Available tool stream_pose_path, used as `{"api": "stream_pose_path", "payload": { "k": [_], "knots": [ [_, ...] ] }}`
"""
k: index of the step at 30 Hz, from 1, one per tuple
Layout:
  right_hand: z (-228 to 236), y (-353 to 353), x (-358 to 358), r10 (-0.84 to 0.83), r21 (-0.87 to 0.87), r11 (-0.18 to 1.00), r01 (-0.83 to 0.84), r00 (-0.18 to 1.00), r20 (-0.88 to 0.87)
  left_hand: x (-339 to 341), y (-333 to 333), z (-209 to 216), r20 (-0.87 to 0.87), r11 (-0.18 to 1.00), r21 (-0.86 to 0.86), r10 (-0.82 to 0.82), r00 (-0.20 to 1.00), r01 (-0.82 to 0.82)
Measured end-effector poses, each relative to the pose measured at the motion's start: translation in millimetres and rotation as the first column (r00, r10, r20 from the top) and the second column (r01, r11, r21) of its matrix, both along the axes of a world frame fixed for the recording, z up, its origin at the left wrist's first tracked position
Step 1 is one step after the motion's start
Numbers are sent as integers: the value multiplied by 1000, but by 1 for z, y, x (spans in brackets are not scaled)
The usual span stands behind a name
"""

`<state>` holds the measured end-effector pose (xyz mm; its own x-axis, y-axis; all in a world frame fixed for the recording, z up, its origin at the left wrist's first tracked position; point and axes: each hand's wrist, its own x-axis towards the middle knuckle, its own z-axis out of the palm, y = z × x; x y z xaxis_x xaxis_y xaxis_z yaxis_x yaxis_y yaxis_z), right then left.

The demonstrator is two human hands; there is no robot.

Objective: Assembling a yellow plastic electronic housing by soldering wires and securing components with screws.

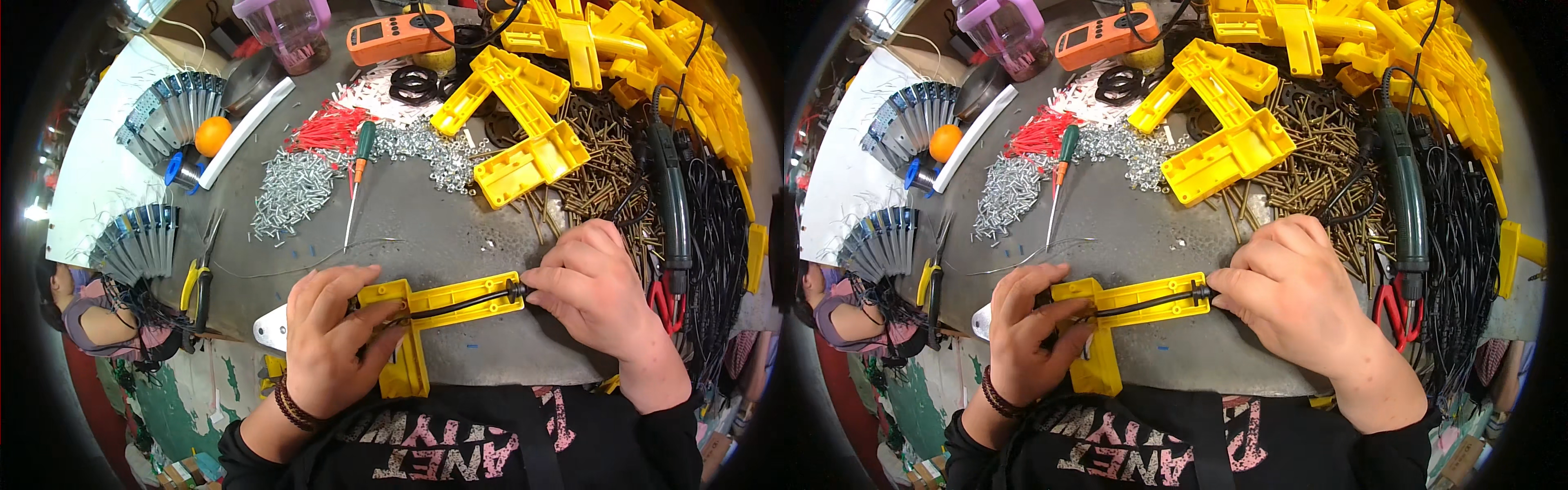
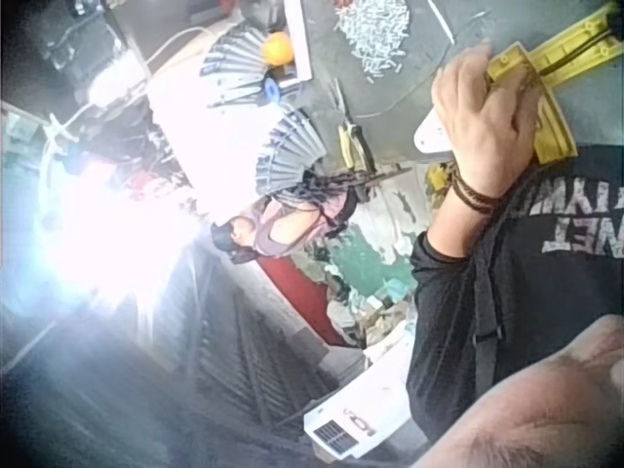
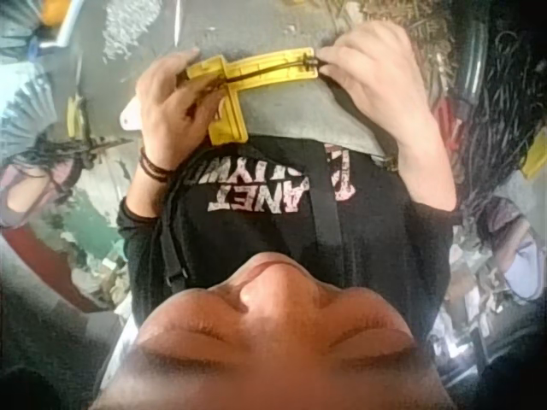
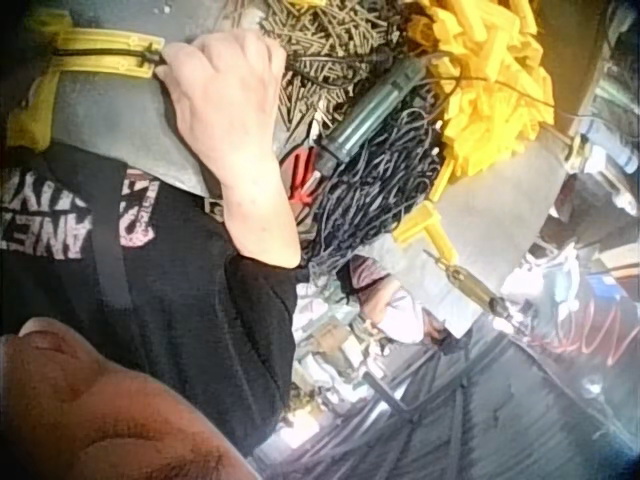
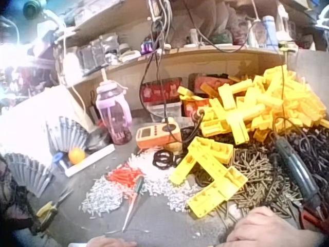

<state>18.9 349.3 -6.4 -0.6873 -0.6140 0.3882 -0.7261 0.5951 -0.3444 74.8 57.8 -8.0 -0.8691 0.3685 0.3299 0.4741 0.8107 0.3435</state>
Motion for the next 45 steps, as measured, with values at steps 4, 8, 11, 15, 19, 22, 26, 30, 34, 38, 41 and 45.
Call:
{"api": "stream_pose_path", "payload": {
  "k": [4,8,11,15,19,22,26,30,34,38,41,45],
  "knots": [
    [0,2,-1,-6,-13,1000,6,1000,9,-3,0,-1,26,1000,27,-14,1000,14],
    [7,-1,5,-9,32,999,8,1000,14,-2,-1,-3,-22,999,-5,-44,999,44],
    [38,2,0,17,129,992,-18,1000,7,2,-2,-2,-36,999,52,-4,999,5],
    [61,-3,-39,16,220,975,18,988,-152,5,-6,-3,-64,996,76,-33,997,37],
    [39,-18,-84,47,423,905,36,982,-185,-3,-8,-5,-24,983,145,-111,994,113],
    [61,-29,-81,111,504,864,-6,978,-179,-3,-14,-6,-22,969,196,-147,989,149],
    [88,-9,-23,33,20,999,-32,997,-69,8,-16,-4,31,972,232,32,999,-38],
    [45,7,49,451,-476,845,-244,804,388,2,-12,-6,6,968,252,-16,1000,14],
    [37,-2,78,343,-305,939,-161,525,779,4,-14,-7,-32,968,252,-10,999,18],
    [50,-21,55,267,-65,952,-299,706,656,8,-17,-10,-38,966,258,19,999,-9],
    [26,-8,57,211,-527,764,372,627,750,8,-16,-10,-50,963,271,18,999,-3],
    [1,-48,22,218,-735,660,153,898,383,8,-14,-11,-55,963,271,33,998,-16]
  ]
}}
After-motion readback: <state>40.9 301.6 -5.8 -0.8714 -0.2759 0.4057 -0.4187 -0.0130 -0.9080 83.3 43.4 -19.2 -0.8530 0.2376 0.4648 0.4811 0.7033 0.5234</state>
